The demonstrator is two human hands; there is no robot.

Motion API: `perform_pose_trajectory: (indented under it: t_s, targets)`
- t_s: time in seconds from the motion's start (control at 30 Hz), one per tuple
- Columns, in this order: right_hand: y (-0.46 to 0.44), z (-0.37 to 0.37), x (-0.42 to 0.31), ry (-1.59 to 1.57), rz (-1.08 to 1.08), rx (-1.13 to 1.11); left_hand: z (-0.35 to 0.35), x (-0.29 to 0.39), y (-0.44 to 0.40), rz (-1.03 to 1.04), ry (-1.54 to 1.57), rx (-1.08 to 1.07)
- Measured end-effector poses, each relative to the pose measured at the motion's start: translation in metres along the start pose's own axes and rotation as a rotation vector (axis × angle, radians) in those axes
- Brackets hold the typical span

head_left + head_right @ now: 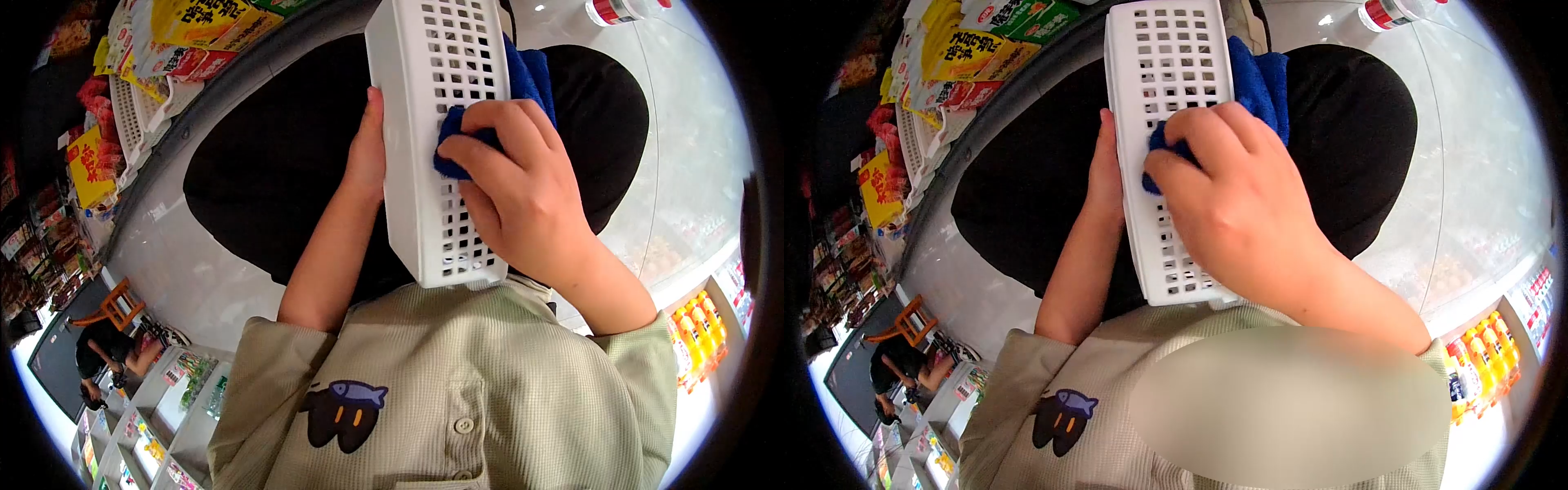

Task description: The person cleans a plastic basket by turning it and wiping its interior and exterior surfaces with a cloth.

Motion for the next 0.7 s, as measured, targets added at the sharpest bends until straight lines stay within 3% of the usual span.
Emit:
perform_pose_trajectory:
  t_s: [0.1,0.23,0.43,0.7]
  targets:
    - [-0.001,-0.002,0.007,0.098,0.057,0.033,0.001,-0.001,-0.003,-0.005,0.075,-0.083]
    - [-0.006,-0.003,0.005,0.104,0.085,0.028,0.006,0.005,-0.005,0.028,-0.041,-0.023]
    - [-0.011,0.008,-0.014,-0.085,0.001,0.036,0.002,0.003,-0.001,0.108,-0.139,0.055]
    - [-0.012,-0.006,0.019,-0.047,0.023,0.127,0.007,0.005,0.0,-0.009,-0.143,-0.025]
Point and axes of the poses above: each hand's wrist, its own y-axis away from the middle knuckle, its own z-axis out of the palm, x = y × z, the point moved 7 cm from there along -y, towards the middle knuckle, and after that the axes turned 2 degrees about z, right-handed, at the moved point
